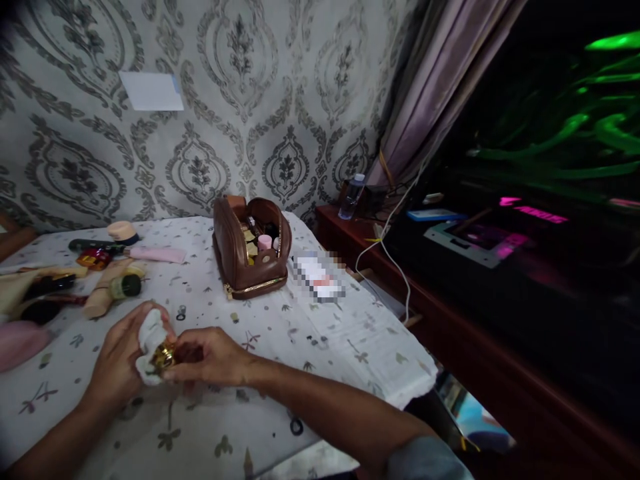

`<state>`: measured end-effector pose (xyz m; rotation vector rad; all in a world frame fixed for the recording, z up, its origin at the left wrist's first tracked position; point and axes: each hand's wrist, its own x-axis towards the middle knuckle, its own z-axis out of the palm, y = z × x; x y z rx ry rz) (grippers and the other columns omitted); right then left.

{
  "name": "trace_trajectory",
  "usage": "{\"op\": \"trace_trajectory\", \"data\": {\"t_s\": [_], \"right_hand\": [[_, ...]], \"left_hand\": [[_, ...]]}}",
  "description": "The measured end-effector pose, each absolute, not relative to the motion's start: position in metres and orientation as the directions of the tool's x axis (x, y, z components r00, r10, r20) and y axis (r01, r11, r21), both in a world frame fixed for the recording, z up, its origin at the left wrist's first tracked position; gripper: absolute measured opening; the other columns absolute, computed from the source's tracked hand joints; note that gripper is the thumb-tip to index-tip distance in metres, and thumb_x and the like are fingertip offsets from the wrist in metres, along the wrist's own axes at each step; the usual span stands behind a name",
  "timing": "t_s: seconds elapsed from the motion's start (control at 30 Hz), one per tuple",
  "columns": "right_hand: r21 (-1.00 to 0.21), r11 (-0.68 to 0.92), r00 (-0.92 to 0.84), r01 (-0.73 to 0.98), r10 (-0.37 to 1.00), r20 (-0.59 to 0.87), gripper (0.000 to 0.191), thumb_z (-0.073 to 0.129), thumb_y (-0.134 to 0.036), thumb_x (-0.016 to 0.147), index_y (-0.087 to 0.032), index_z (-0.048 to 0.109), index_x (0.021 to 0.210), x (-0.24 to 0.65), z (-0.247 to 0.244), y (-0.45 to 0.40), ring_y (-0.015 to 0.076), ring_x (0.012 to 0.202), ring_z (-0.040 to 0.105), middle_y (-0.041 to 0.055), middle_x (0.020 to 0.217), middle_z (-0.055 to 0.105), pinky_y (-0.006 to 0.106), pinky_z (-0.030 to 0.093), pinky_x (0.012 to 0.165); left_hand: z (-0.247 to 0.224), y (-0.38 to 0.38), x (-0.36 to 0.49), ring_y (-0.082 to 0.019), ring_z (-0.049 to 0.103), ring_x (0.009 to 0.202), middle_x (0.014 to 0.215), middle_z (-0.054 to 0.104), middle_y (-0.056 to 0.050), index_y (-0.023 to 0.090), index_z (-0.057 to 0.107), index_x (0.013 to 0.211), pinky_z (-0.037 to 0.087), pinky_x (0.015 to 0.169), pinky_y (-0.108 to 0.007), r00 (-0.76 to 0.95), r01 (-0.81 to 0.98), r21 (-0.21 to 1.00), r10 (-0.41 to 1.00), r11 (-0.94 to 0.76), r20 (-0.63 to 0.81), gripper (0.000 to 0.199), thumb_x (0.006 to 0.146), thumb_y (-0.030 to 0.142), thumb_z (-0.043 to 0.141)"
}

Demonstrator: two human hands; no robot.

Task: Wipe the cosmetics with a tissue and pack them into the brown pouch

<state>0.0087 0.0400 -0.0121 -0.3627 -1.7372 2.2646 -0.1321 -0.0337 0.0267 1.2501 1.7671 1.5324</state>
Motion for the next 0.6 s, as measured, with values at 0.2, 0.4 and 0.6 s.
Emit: {"op": "trace_trajectory", "data": {"t_s": [0.2,0.4,0.6], "right_hand": [[-0.982,-0.186,-0.907,-0.034,0.419,-0.048,0.046,0.086,-0.042,0.060,-0.018,0.058,0.086,0.009,-0.006,0.042,0.0068,0.056,0.054,-0.0057,0.073,0.059,0.020,0.048,0.050],[-0.977,-0.170,-0.819,-0.127,0.574,0.007,0.050,0.085,-0.048,0.062,-0.017,0.057,0.090,0.049,0.045,0.065,0.0084,0.048,0.058,-0.0039,0.068,0.064,0.019,0.042,0.045],[-0.956,0.237,-0.423,-0.170,0.859,0.288,0.034,0.079,-0.040,0.072,-0.015,0.066,0.091,0.111,0.102,0.119,0.0065,0.047,0.048,-0.0043,0.061,0.059,0.021,0.037,0.045]], "left_hand": [[0.022,-0.026,-0.126,-0.012,0.052,0.054,0.068,0.060,0.003,0.020,0.057,0.088,0.042,0.048,-0.020,-0.507,0.126,0.992,0.858,-0.022,0.084,0.040,0.084,0.060,0.060],[0.044,0.012,-0.116,-0.017,0.061,0.076,0.082,0.066,-0.001,0.019,0.066,0.108,0.048,0.066,-0.023,-0.318,0.394,0.912,0.913,-0.116,0.254,0.036,0.090,0.048,0.052],[0.044,0.072,-0.071,-0.022,0.066,0.087,0.091,0.071,-0.006,0.015,0.044,0.141,0.051,0.077,-0.032,0.052,0.537,0.806,0.963,-0.250,0.265,0.053,0.093,0.037,0.049]]}}
